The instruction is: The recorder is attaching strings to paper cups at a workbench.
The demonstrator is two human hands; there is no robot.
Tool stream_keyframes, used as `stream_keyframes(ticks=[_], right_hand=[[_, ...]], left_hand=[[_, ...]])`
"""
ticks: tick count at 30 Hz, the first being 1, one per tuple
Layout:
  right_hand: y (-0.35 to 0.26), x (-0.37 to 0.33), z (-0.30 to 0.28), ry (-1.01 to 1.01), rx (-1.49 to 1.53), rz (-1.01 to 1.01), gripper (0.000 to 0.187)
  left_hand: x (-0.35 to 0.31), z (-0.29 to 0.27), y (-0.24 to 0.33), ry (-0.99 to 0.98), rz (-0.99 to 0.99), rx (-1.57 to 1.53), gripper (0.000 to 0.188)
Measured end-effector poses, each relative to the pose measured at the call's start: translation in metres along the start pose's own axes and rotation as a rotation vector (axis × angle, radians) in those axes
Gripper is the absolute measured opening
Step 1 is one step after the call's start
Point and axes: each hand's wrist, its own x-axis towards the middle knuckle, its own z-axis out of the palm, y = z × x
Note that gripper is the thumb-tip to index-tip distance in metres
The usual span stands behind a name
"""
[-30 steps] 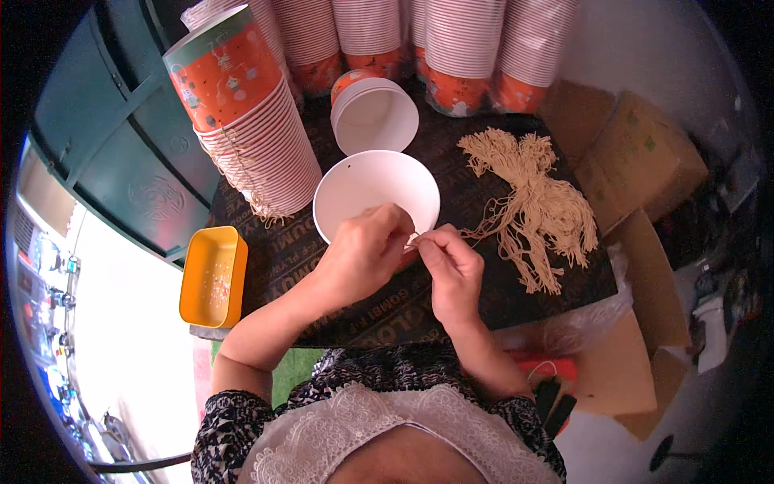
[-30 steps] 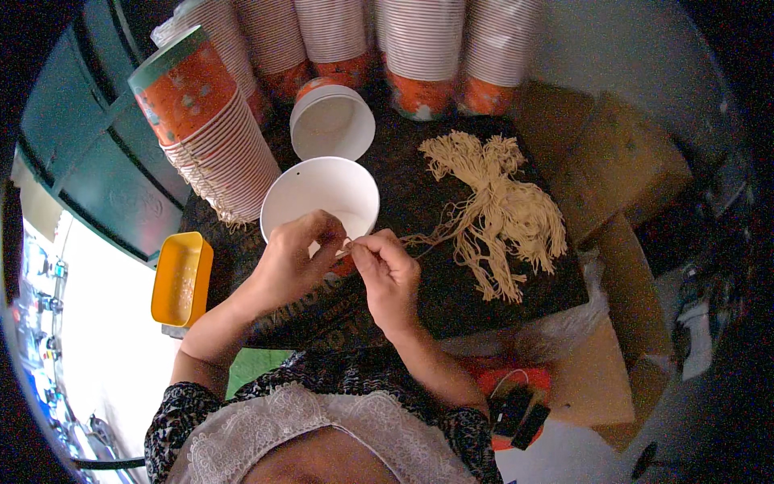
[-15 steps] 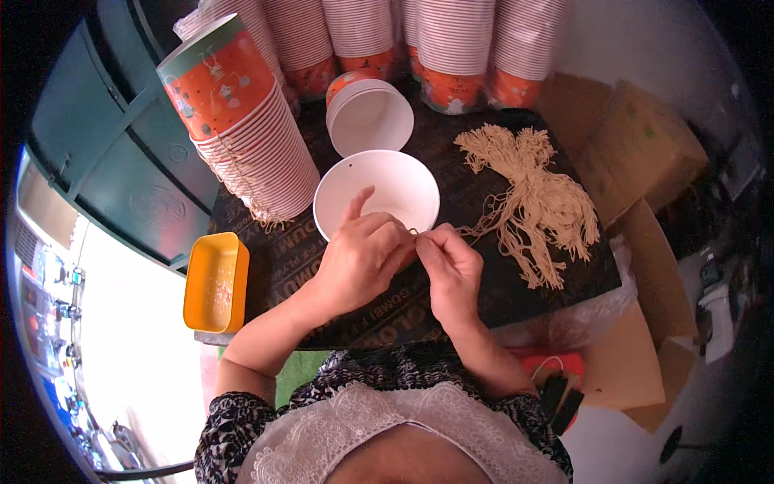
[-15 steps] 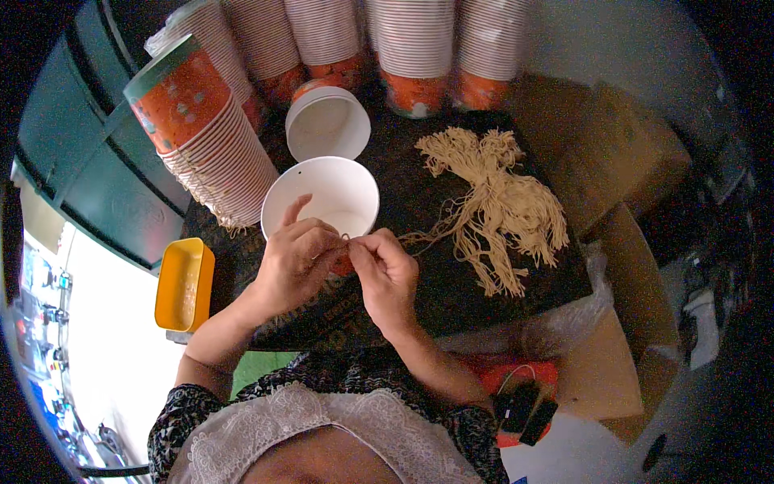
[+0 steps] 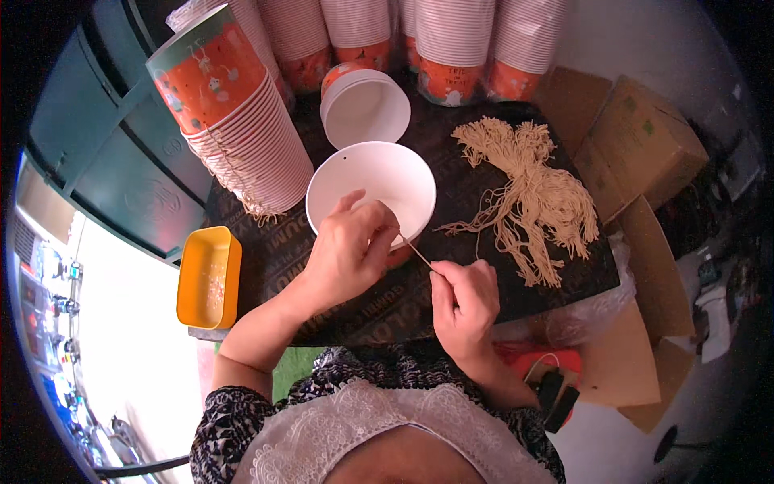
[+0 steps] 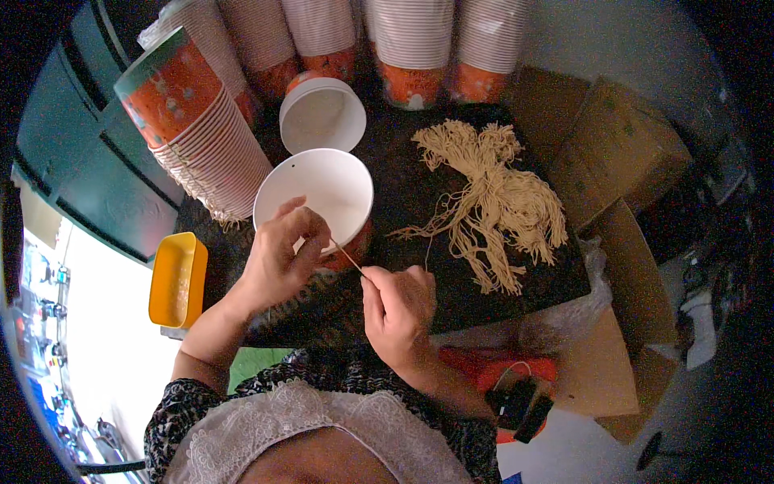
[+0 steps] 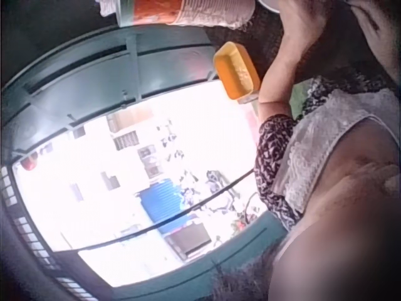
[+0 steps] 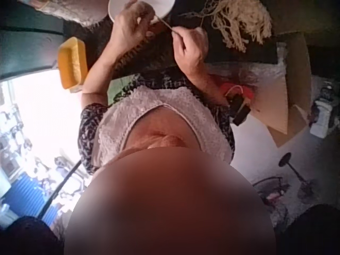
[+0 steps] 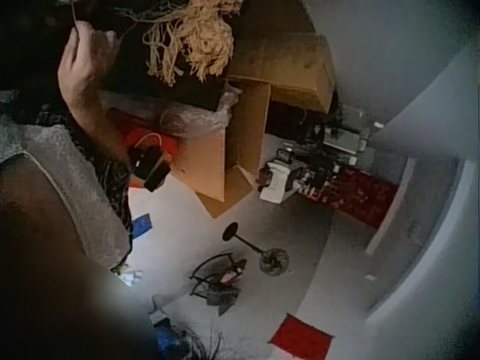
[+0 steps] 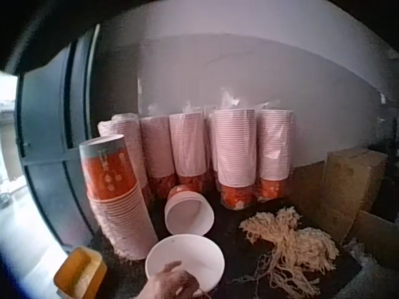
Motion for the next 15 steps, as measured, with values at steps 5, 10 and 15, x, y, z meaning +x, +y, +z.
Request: stream_keyframes(ticks=[5,10,15], right_hand=[[0.004,-0.006,0.0,0.0,-0.006,0.041,0.018],[0.011,-0.002,0.003,-0.005,-0.082,0.013,0.014],[0.018,0.012,0.015,-0.041,0.04,-0.03,0.027]], left_hand=[[0.002,0.006,0.001,0.103,-0.003,0.039,0.008],[0.002,0.003,0.003,0.042,-0.06,0.058,0.004],[0.001,0.008,0.005,0.056,-0.167,0.121,0.008]])
